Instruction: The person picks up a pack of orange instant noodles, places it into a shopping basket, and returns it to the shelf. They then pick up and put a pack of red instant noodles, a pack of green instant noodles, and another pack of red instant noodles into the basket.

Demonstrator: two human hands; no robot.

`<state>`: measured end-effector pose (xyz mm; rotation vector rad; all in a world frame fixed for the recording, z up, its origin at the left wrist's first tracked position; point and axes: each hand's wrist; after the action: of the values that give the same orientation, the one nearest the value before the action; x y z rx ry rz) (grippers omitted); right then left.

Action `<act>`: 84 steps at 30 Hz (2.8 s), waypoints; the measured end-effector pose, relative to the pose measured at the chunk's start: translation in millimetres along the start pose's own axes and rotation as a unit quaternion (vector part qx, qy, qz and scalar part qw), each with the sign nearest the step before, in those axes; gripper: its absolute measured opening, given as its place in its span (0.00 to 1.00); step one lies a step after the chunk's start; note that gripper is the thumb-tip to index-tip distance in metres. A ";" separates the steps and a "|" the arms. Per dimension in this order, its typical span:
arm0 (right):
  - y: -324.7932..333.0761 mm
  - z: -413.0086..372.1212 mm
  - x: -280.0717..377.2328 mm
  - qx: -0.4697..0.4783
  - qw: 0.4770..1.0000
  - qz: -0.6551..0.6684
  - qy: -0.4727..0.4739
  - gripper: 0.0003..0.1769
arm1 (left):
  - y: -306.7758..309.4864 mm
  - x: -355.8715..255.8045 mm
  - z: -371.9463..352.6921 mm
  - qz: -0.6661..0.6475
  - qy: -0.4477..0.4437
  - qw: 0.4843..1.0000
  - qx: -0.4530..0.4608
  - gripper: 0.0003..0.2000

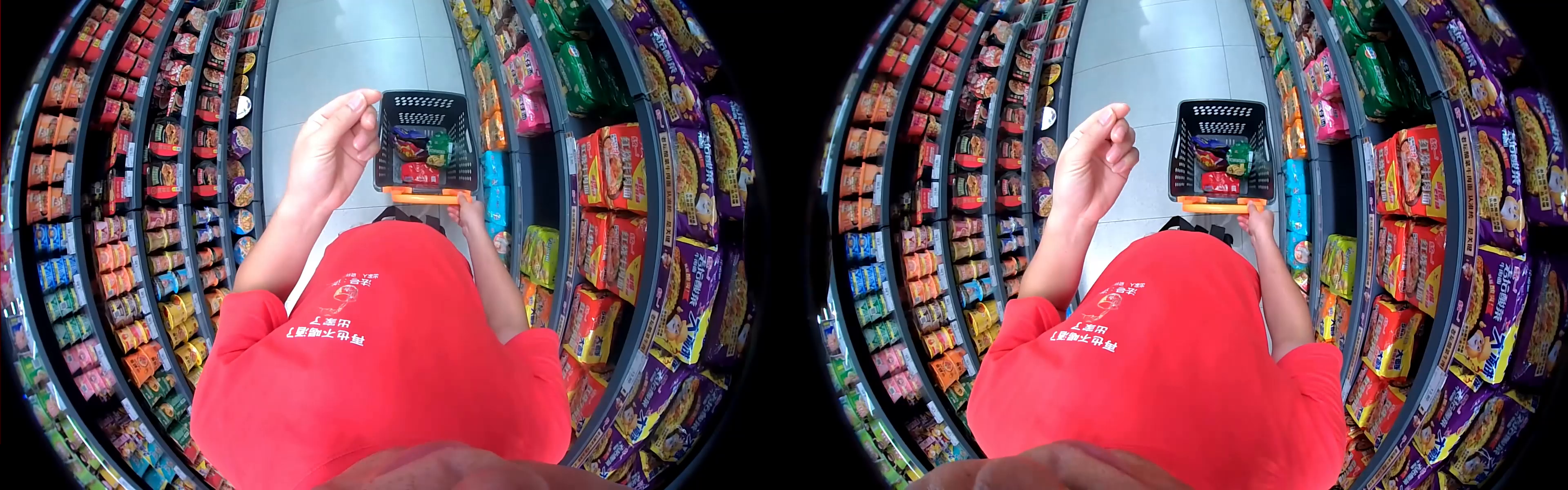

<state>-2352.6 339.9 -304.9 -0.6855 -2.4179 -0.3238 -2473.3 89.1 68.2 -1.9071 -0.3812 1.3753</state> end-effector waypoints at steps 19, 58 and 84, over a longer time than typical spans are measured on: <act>4.3 2.9 7.3 0.034 0.999 0.005 -0.011 0.16 | -20.9 19.2 7.0 -0.168 0.095 0.977 0.090 0.18; -100.1 61.0 101.4 0.013 0.998 -0.063 0.022 0.13 | 124.5 -4.8 71.1 0.180 0.139 0.973 0.042 0.06; -172.4 171.2 211.8 0.018 0.998 -0.049 0.022 0.12 | 236.1 -27.9 196.0 0.566 0.046 0.822 0.055 0.05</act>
<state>-2674.4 344.1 -323.3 -0.5389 -2.4136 -0.3325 -2703.5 -12.1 -109.8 -2.1316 1.0511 1.9024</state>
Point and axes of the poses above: each hand's wrist, its own z-axis towards the middle knuckle, its own y-axis out of the back of the hand, x = y × z, and after that the axes turned 2 degrees about -x, right-handed
